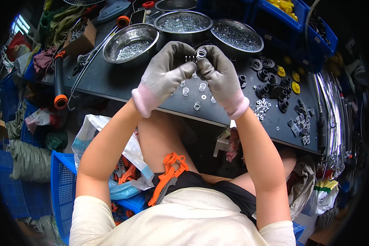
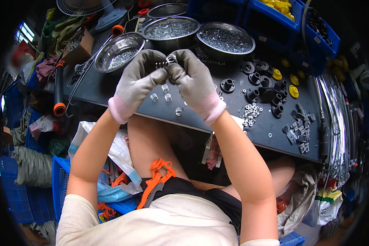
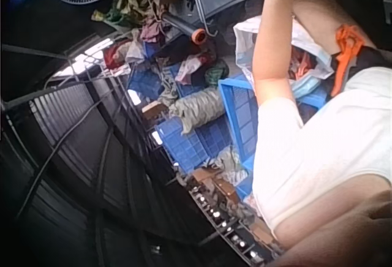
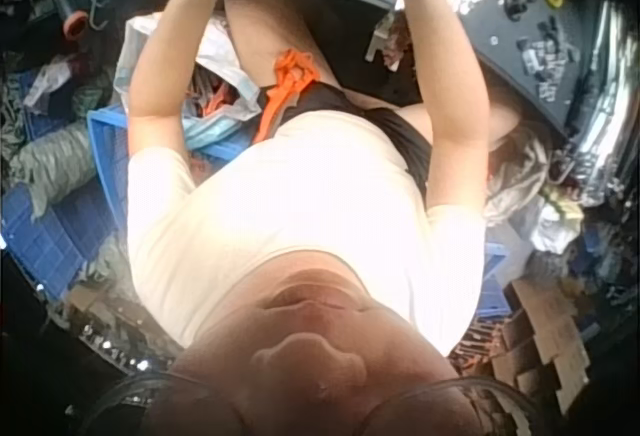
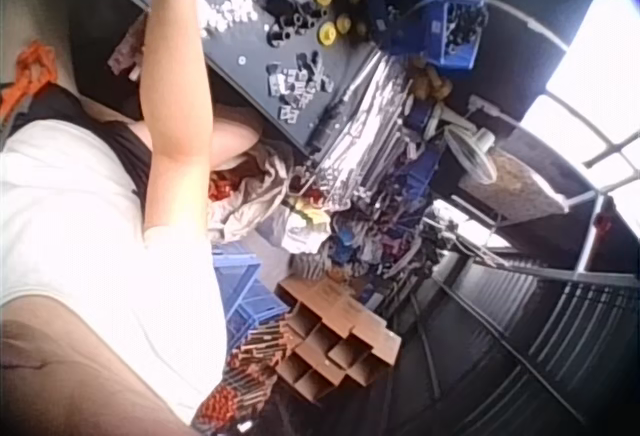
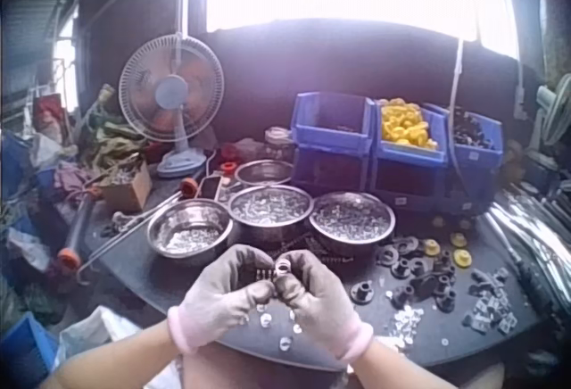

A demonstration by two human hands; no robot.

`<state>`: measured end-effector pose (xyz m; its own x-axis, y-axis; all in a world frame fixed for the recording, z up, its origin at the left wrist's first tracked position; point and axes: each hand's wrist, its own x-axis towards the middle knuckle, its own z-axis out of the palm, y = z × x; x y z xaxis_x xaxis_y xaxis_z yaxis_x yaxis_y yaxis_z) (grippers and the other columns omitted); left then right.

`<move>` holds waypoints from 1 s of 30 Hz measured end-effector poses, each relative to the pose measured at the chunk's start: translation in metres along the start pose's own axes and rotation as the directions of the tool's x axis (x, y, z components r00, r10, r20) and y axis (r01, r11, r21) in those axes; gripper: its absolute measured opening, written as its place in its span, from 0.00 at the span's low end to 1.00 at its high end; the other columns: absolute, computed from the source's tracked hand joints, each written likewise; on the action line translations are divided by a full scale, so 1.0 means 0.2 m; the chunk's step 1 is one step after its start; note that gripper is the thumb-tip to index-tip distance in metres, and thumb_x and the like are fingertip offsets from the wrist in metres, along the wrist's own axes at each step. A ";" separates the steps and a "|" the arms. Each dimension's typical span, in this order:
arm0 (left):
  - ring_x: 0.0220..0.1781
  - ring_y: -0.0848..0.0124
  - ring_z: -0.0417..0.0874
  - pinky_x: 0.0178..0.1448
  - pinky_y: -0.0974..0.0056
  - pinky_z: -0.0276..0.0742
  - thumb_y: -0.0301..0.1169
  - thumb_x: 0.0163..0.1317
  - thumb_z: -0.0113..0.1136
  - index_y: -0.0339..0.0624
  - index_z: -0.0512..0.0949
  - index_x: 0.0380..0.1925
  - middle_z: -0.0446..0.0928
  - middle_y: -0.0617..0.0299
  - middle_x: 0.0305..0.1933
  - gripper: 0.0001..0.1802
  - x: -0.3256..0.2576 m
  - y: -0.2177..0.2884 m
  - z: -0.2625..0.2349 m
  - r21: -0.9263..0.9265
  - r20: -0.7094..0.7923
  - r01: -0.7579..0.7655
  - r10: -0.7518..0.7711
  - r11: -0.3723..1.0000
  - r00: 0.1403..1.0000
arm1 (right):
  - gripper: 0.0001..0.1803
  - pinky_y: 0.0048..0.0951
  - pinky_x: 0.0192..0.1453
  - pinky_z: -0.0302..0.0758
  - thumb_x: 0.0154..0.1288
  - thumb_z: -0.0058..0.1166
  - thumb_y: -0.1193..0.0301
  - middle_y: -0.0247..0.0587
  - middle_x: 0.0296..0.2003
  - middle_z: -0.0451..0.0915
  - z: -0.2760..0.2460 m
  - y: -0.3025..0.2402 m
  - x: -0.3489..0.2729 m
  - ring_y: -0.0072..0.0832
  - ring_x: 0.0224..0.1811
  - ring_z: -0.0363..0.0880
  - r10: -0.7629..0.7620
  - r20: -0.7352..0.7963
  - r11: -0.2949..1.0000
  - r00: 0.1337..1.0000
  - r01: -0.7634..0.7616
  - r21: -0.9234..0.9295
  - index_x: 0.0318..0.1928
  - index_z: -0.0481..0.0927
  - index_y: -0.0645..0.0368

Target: The recorder is assembling orange plastic mechanical handles using springs, washers, and bolts.

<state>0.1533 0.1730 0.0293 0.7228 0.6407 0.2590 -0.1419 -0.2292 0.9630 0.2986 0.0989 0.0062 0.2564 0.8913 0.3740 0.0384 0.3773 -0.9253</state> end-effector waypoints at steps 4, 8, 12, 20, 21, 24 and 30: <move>0.32 0.81 0.72 0.40 0.74 0.73 0.33 0.72 0.51 0.36 0.71 0.46 0.73 0.66 0.32 0.11 0.02 0.01 -0.02 0.037 0.020 0.004 -0.005 0.999 1.000 | 0.08 0.18 0.39 0.72 0.73 0.48 0.74 0.32 0.33 0.77 0.02 -0.03 0.00 0.14 0.33 0.72 -0.061 -0.100 0.993 0.993 0.050 -0.109 0.47 0.72 0.65; 0.31 0.79 0.72 0.40 0.73 0.74 0.34 0.71 0.53 0.37 0.74 0.43 0.74 0.65 0.30 0.11 0.03 -0.01 -0.08 0.009 0.263 0.262 -0.255 0.965 0.930 | 0.10 0.19 0.40 0.74 0.71 0.51 0.73 0.34 0.34 0.81 -0.13 0.02 0.05 0.15 0.34 0.75 -0.060 -0.308 0.993 0.949 0.027 -0.111 0.48 0.76 0.66; 0.44 0.75 0.82 0.52 0.69 0.76 0.24 0.62 0.59 0.35 0.77 0.43 0.82 0.59 0.39 0.10 0.12 0.00 -0.30 0.779 0.013 -0.017 0.011 0.626 1.000 | 0.13 0.21 0.37 0.76 0.62 0.63 0.69 0.37 0.28 0.84 -0.34 -0.08 0.09 0.16 0.30 0.78 0.014 -0.323 0.853 0.946 -0.179 -0.490 0.41 0.83 0.67; 0.43 0.58 0.83 0.50 0.61 0.77 0.26 0.53 0.63 0.38 0.78 0.40 0.82 0.51 0.39 0.13 0.16 -0.03 -0.24 0.906 0.183 -0.052 -0.278 0.420 0.943 | 0.17 0.40 0.50 0.78 0.65 0.51 0.65 0.57 0.38 0.83 -0.40 -0.24 0.28 0.46 0.43 0.83 0.537 -0.005 0.008 0.844 -0.011 -1.000 0.41 0.83 0.67; 0.46 0.53 0.83 0.53 0.56 0.77 0.29 0.54 0.62 0.41 0.80 0.44 0.83 0.51 0.42 0.16 0.16 -0.03 -0.25 0.924 0.202 -0.066 -0.334 0.377 0.921 | 0.17 0.40 0.51 0.77 0.65 0.52 0.64 0.57 0.38 0.83 -0.38 -0.20 0.29 0.46 0.43 0.83 0.588 -0.021 -0.073 0.808 0.027 -0.997 0.42 0.82 0.67; 0.45 0.55 0.82 0.53 0.57 0.77 0.28 0.53 0.64 0.42 0.80 0.43 0.82 0.51 0.41 0.15 0.15 -0.09 -0.25 0.950 0.188 -0.071 -0.377 0.304 0.907 | 0.19 0.39 0.53 0.77 0.66 0.53 0.60 0.57 0.41 0.82 -0.29 -0.18 0.31 0.47 0.47 0.82 0.681 -0.069 -0.189 0.729 0.085 -0.978 0.43 0.83 0.66; 0.39 0.54 0.84 0.45 0.57 0.78 0.26 0.57 0.61 0.35 0.80 0.40 0.81 0.50 0.40 0.10 -0.21 0.27 -0.15 0.721 0.010 -0.155 0.214 0.675 0.977 | 0.15 0.46 0.43 0.75 0.67 0.51 0.65 0.56 0.30 0.79 -0.31 -0.37 0.08 0.51 0.35 0.80 0.252 0.155 -0.052 0.955 0.173 -0.984 0.37 0.81 0.67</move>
<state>0.0962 0.1556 0.0721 0.6824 0.5694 0.4584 0.2795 -0.7827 0.5561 0.3600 0.0688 0.0771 0.1053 0.9855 0.1334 0.9923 -0.1130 0.0511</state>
